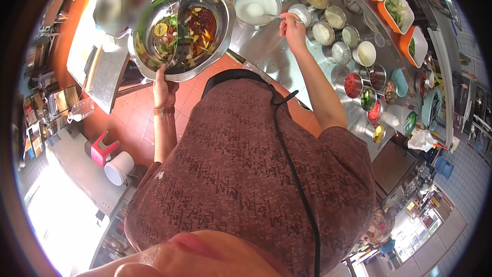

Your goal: The person assembles a mixed dish in a divided metal bowl by adding various ingredients from containers, including sauces, vegetables, and a white creamy substance, using a ladle and spoon.

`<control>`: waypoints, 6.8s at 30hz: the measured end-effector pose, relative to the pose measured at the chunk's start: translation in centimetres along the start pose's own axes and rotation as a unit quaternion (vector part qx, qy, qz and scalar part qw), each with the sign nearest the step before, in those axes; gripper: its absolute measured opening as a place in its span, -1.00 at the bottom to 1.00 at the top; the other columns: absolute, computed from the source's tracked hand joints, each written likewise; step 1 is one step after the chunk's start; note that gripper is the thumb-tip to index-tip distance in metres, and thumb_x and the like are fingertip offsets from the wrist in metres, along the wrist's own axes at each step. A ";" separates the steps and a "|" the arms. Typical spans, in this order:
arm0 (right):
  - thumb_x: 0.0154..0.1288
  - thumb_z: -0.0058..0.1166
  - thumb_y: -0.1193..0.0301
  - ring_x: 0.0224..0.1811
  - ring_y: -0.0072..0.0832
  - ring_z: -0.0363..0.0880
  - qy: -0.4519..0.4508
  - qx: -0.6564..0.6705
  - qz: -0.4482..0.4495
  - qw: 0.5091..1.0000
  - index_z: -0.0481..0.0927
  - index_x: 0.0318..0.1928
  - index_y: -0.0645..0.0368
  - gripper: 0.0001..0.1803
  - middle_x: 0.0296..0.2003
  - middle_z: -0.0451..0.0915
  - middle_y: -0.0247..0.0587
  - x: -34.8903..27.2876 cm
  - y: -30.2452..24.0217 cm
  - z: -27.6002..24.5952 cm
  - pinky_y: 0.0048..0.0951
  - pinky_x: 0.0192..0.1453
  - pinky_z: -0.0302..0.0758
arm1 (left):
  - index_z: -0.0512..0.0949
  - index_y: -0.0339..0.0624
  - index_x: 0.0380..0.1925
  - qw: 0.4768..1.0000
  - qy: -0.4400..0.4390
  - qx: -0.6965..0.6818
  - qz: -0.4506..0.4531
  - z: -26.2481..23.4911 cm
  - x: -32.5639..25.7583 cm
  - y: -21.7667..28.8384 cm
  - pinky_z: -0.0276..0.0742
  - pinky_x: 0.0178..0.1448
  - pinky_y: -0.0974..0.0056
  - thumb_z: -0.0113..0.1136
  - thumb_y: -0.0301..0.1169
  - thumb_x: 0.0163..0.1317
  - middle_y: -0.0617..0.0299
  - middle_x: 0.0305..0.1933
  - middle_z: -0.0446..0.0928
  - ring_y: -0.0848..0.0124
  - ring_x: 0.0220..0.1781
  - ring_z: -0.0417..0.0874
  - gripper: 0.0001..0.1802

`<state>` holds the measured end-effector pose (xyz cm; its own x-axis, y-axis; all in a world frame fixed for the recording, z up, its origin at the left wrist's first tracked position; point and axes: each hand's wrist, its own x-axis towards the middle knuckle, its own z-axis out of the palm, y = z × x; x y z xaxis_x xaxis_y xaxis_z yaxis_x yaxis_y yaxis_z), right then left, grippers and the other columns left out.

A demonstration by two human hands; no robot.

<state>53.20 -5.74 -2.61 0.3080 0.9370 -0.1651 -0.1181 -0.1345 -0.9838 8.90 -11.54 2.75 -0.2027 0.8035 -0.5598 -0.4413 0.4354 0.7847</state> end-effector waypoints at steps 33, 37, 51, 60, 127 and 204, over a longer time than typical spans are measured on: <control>0.53 0.08 0.52 -0.36 -0.28 0.70 -0.074 -0.322 -0.381 0.864 0.67 0.07 0.08 -0.80 -0.27 0.67 -0.18 -0.7 -12.3 5.8 -0.36 -0.30 0.59 | 0.59 -0.20 0.02 0.997 -0.051 0.029 -0.055 2.4 -0.2 0.3 0.01 -0.68 0.47 0.16 -0.21 0.47 0.28 -0.31 0.69 0.63 -0.63 0.44 -0.68; 0.53 0.11 0.40 -0.24 -0.15 0.75 -0.076 -0.412 -0.352 0.837 0.59 0.11 0.04 -0.79 -0.08 0.72 -0.17 1.8 -5.7 1.9 -0.23 -0.20 0.66 | 0.57 -0.16 0.12 0.999 -0.018 0.001 -0.040 0.5 -0.2 0.2 0.22 -0.65 0.44 0.18 -0.21 0.45 0.27 -0.19 0.72 0.55 -0.49 0.63 -0.64; 0.65 -0.06 0.23 -0.58 -0.63 0.47 -0.056 0.046 0.079 0.994 0.66 0.02 0.20 -0.67 -0.46 0.58 -0.40 3.4 4.6 -0.4 -0.55 -0.48 0.37 | 0.59 -0.05 0.00 0.999 0.008 0.005 -0.031 -0.7 -2.3 0.4 0.08 -0.65 0.42 0.06 -0.15 0.55 0.38 -0.32 0.66 0.60 -0.61 0.45 -0.73; 0.66 -0.08 0.22 -0.56 -0.63 0.47 -0.082 0.015 0.034 0.996 0.67 0.06 0.24 -0.63 -0.46 0.57 -0.40 4.1 2.2 -2.4 -0.55 -0.44 0.39 | 0.58 -0.10 0.07 1.000 0.018 0.012 -0.021 1.3 -3.1 0.5 0.11 -0.63 0.43 -0.02 -0.12 0.60 0.34 -0.30 0.68 0.59 -0.61 0.42 -0.65; 0.57 -0.07 0.25 -0.57 -0.52 0.63 0.029 0.025 0.031 0.999 0.67 -0.01 0.18 -0.68 -0.44 0.64 -0.29 21.0 0.0 -8.0 -0.50 -0.48 0.45 | 0.43 -0.25 0.35 0.998 0.029 -0.025 -0.045 11.0 -2.5 -0.2 0.67 0.26 0.05 0.10 -0.18 0.53 0.03 0.29 0.59 0.15 0.28 0.66 -0.48; 0.56 -0.03 0.33 -0.50 -0.53 0.64 0.009 0.043 0.016 0.999 0.69 0.05 0.27 -0.68 -0.39 0.67 -0.24 22.1 -1.9 -12.2 -0.50 -0.41 0.49 | 0.61 -0.20 0.07 0.993 -0.059 0.081 -0.057 17.0 -2.2 -0.7 -0.04 -0.65 0.48 0.07 -0.11 0.54 0.31 -0.29 0.72 0.70 -0.66 0.31 -0.60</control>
<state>71.76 11.32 -5.26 0.3201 0.9265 -0.1979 -0.2078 -0.1351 -0.9688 24.53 -6.71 7.94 -0.0510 0.7826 -0.6204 -0.3071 0.5788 0.7554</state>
